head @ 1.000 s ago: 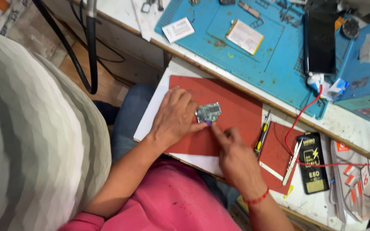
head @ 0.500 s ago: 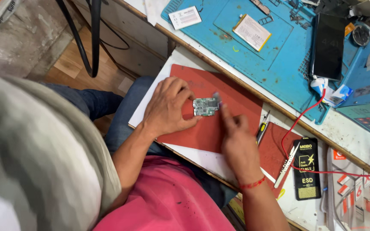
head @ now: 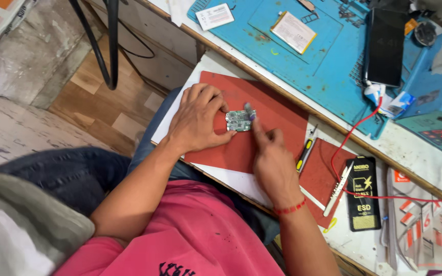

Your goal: The person uses a small tool to scrape and clean a circuit board placed on a red mat. They then use a hot air gun to apply heat to the board while holding it steady with the other hand.

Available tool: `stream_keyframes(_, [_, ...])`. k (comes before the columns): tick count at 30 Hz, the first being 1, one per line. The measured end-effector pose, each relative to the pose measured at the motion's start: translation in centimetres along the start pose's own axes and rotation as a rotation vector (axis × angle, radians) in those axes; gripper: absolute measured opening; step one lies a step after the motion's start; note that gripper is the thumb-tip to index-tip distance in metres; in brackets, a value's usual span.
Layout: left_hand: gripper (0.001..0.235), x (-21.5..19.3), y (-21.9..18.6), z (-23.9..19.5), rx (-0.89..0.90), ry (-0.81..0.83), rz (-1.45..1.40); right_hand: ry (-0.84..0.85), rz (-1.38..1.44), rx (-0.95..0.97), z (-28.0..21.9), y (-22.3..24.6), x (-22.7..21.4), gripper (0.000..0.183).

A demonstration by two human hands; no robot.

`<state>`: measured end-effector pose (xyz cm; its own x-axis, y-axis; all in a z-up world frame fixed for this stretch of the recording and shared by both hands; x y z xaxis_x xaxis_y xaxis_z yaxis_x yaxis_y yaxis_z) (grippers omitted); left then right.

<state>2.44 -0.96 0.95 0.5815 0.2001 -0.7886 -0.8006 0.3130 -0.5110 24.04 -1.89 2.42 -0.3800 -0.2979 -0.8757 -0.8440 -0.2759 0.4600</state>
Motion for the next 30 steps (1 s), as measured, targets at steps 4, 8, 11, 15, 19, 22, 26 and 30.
stream_keyframes(4, [0.048, 0.3, 0.4, 0.0, -0.002, 0.020, 0.001, 0.033, -0.004, -0.107, -0.1, 0.2, 0.8, 0.062])
stream_keyframes(8, [0.055, 0.1, 0.5, 0.2, 0.020, -0.025, -0.052, 0.061, -0.069, -0.025, 0.9, 1.1, 0.6, 0.062])
stream_keyframes(11, [0.061, 0.0, 1.2, -0.4, 0.009, -0.011, -0.080, 0.092, -0.071, -0.018, 0.6, 2.2, 0.7, 0.063])
stream_keyframes(15, [0.066, 0.3, 1.7, 0.3, 0.009, -0.007, -0.124, 0.068, -0.069, -0.049, -0.7, 2.8, -0.3, 0.070])
stream_keyframes(19, [0.064, 0.7, 1.9, -1.0, -0.005, 0.053, -0.154, 0.073, -0.042, 0.058, -1.0, 3.6, 0.7, 0.063])
stream_keyframes(22, [0.062, 0.4, 2.0, 0.4, -0.020, 0.024, -0.169, 0.092, -0.074, 0.089, 0.1, 4.2, -0.1, 0.066])
stream_keyframes(26, [0.056, 0.3, 2.1, 0.3, 0.015, 0.020, -0.131, -0.017, -0.041, 0.226, -0.6, 3.9, -0.2, 0.068])
stream_keyframes(30, [0.051, 0.3, 1.7, 0.7, 0.028, 0.032, -0.094, -0.059, 0.049, 0.073, -1.4, 2.9, 1.2, 0.070])
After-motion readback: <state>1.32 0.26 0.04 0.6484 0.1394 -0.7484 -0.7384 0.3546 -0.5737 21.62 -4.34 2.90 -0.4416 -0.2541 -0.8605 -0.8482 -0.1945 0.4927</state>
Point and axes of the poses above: each hand's wrist, its own z-axis towards the middle knuckle, its own x-axis out of the palm, y = z × x, the point moved 1 cm from there along z, towards the middle knuckle, and after that the axes turned 1 degree about z, right-handed, at the moved point
